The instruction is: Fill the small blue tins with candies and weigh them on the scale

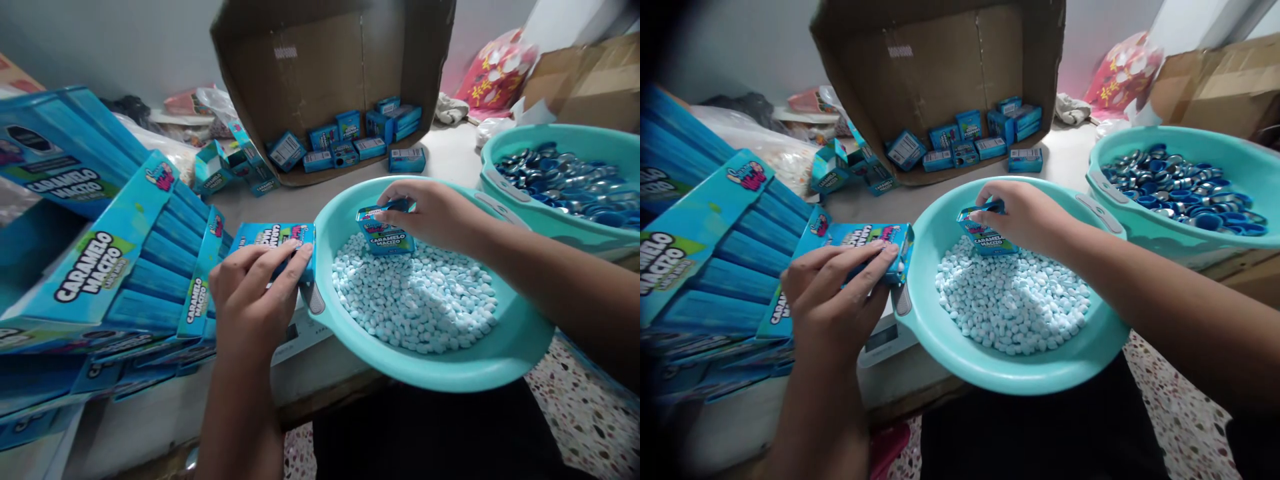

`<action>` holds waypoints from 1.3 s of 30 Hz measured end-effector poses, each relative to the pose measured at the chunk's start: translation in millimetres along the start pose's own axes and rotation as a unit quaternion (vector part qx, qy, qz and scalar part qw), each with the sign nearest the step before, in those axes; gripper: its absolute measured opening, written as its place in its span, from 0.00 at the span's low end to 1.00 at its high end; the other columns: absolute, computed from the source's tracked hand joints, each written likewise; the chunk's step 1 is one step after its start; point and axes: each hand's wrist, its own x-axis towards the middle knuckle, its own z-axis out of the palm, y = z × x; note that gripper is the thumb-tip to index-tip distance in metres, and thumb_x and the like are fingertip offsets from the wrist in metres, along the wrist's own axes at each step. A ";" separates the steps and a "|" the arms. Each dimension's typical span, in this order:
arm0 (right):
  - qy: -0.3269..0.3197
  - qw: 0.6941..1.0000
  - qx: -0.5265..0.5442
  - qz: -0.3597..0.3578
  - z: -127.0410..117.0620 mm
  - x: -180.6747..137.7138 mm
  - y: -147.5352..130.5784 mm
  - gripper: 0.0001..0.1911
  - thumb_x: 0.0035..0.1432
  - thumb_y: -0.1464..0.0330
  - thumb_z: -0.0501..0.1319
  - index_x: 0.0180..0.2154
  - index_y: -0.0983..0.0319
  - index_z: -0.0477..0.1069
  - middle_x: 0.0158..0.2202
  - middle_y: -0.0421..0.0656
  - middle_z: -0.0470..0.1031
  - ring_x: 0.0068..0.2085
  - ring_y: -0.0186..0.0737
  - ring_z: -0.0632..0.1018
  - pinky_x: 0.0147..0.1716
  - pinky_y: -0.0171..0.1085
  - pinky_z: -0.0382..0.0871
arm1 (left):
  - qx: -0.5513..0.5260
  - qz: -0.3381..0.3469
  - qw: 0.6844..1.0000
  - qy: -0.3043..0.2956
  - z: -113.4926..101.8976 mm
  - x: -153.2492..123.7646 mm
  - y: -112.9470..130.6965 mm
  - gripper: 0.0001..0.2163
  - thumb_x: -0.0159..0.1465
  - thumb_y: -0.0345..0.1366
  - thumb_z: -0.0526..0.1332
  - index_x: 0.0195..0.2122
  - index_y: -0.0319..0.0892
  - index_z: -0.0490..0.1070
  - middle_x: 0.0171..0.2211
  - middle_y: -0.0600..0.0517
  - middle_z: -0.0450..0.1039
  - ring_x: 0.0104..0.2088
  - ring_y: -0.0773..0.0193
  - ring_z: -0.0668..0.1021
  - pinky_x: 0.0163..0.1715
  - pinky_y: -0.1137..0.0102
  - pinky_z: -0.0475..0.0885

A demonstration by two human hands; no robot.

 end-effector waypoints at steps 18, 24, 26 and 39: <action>0.012 1.000 0.000 0.000 -2.8 -1.7 1.1 0.15 0.59 0.54 0.64 0.41 0.57 0.76 0.40 0.43 0.79 0.34 0.41 0.75 0.34 0.43 0.67 | -0.177 -0.482 0.857 0.033 -12.0 4.7 4.7 0.28 0.54 0.34 0.70 0.54 0.48 0.62 0.45 0.48 0.73 0.41 0.56 0.80 0.38 0.61 0.78; 0.006 1.000 -0.010 0.011 -1.9 -0.3 2.8 0.16 0.58 0.52 0.63 0.42 0.55 0.76 0.42 0.43 0.79 0.34 0.43 0.76 0.34 0.44 0.68 | -0.208 -0.563 0.799 -0.030 -10.5 -2.0 -11.1 0.35 0.48 0.27 0.65 0.59 0.44 0.58 0.48 0.43 0.75 0.42 0.56 0.80 0.35 0.63 0.79; 0.003 1.000 -0.012 0.009 -1.1 -0.2 3.5 0.16 0.58 0.51 0.63 0.41 0.54 0.77 0.41 0.43 0.79 0.33 0.43 0.76 0.33 0.44 0.68 | -0.219 -0.521 0.825 -0.013 -9.8 -4.3 -13.6 0.36 0.49 0.27 0.66 0.60 0.43 0.58 0.54 0.40 0.73 0.53 0.51 0.77 0.49 0.56 0.78; 0.001 1.000 -0.014 0.002 1.2 -0.5 4.4 0.17 0.57 0.51 0.64 0.41 0.55 0.78 0.39 0.44 0.79 0.36 0.47 0.78 0.35 0.46 0.70 | -0.329 -0.386 0.823 0.256 -24.1 15.8 12.5 0.27 0.48 0.22 0.57 0.44 0.57 0.80 0.43 0.60 0.80 0.53 0.60 0.80 0.66 0.50 0.67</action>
